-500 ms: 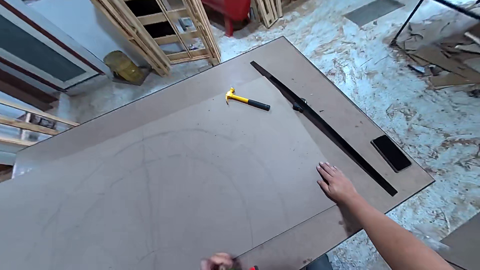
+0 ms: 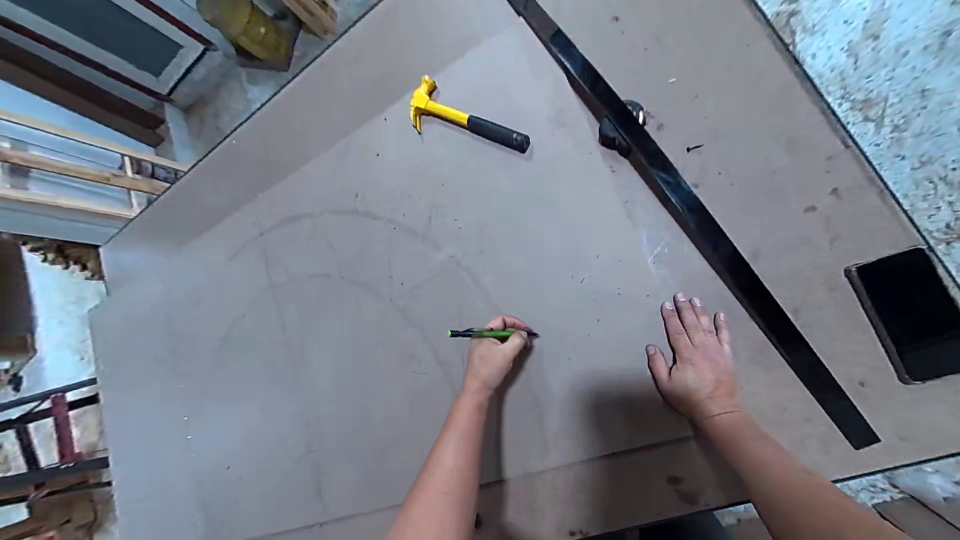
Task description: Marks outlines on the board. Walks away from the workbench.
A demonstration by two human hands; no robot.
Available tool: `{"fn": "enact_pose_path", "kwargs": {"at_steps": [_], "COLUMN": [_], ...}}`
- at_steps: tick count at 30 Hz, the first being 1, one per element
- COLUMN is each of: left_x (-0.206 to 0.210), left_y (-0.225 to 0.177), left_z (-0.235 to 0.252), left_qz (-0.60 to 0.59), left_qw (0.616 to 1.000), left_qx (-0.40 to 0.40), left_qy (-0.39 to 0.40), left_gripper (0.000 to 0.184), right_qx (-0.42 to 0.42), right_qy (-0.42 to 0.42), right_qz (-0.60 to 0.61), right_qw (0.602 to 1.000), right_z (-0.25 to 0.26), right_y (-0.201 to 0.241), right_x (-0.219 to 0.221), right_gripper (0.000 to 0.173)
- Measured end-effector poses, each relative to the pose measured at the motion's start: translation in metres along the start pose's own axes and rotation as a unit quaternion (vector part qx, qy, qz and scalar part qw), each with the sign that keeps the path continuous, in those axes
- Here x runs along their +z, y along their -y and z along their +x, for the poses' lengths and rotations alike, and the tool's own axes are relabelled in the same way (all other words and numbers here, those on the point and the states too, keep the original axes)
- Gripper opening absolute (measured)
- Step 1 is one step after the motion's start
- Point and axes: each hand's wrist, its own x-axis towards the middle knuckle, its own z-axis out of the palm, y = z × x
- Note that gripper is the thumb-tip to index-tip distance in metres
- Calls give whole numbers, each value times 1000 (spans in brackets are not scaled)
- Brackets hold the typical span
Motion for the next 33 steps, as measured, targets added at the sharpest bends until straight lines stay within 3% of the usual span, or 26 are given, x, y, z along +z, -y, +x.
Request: {"fn": "enact_pose_path", "kwargs": {"at_steps": [5,9,16,22,29,33], "left_x": [-24,-28,-3,2,14,12], "left_y": [28,34,1,20,-2,14], "left_z": [-6,-22,41,-16,45,-1], "left_qz": [-18,61,84,76,92,89], "left_qw": [1000,998,995,997,993,995], "left_qx": [-5,-25,38,-6,50,29], "left_qy": [-12,-5,-39,-23,-56,-44], "left_gripper": [4,3,4,4,6,6], "right_qx": [-9,-7,-4,-7,-8,-9], "right_qy": [-9,1,12,3,0,-1], "right_qz": [4,3,4,0,-9,-8], "right_qw": [1000,1000,1000,1000,1000,1000], "right_z": [0,1,-1,-1,-2,-1], "right_y": [1,1,1,0,-2,-1], "right_x": [-1,-3,-3,-2,1,0], "right_gripper": [70,73,75,74,74,73]}}
